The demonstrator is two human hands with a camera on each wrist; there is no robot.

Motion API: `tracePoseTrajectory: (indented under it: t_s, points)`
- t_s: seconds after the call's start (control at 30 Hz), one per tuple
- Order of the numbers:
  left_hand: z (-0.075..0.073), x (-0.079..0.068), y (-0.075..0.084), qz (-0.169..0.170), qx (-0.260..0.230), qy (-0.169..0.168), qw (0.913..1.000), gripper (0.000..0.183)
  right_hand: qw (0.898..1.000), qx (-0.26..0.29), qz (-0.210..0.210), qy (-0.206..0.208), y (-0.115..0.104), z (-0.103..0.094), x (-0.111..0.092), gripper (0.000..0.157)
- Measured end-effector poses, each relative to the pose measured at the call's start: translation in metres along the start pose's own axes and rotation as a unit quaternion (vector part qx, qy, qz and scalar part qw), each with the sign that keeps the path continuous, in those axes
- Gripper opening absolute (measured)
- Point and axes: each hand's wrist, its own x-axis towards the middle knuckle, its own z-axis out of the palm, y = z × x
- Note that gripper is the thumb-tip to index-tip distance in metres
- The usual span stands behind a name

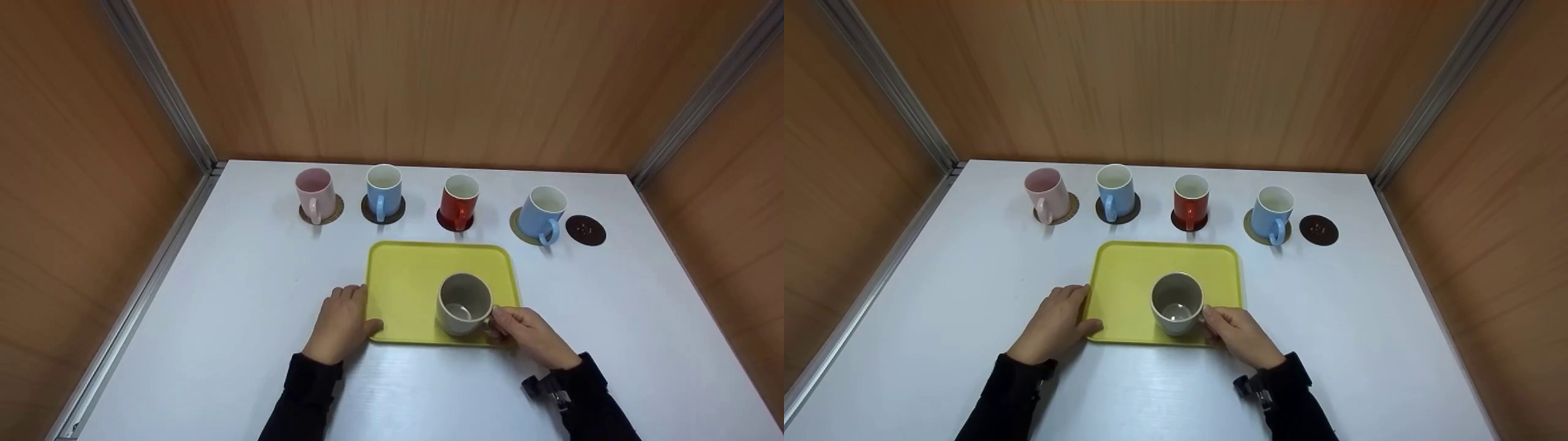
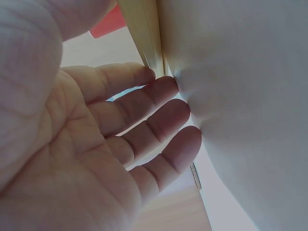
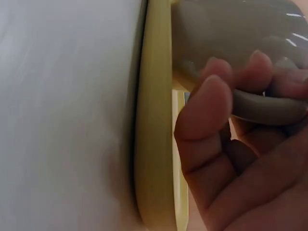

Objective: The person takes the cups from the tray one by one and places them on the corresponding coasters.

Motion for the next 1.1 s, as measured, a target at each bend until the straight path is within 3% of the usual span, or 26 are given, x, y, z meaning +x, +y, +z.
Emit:
tracePoseTrajectory:
  t_s: [0.27, 0.43, 0.57, 0.7, 0.83, 0.97, 1.1]
  points:
    - [-0.001, -0.002, 0.000, 0.004, 0.005, 0.006, 1.0000, 0.078, 0.996, 0.067, -0.017, -0.055, -0.003, 0.000, 0.000, 0.056]
    - [0.000, -0.002, 0.000, 0.004, 0.009, 0.009, 0.9999, 0.077, 0.994, 0.095, -0.020, -0.059, -0.010, -0.004, -0.005, 0.054]
    - [0.001, -0.001, 0.000, 0.005, 0.006, 0.006, 1.0000, 0.077, 0.994, 0.102, -0.018, -0.037, -0.020, -0.013, -0.015, 0.055]
    - [0.002, -0.001, 0.001, 0.003, -0.003, -0.006, 1.0000, 0.078, 0.994, 0.104, -0.026, 0.022, -0.028, -0.027, -0.036, 0.058]
    - [0.002, -0.001, 0.001, 0.004, -0.006, -0.007, 0.9999, 0.077, 0.987, 0.094, -0.013, 0.131, -0.032, -0.047, -0.060, 0.062]
    - [0.001, 0.000, 0.000, 0.007, -0.002, -0.001, 1.0000, 0.076, 0.969, 0.093, 0.000, 0.229, -0.030, -0.078, -0.077, 0.063]
    - [0.001, 0.000, 0.000, 0.010, 0.000, -0.001, 0.9999, 0.077, 0.943, 0.130, 0.016, 0.306, -0.024, -0.115, -0.084, 0.058]
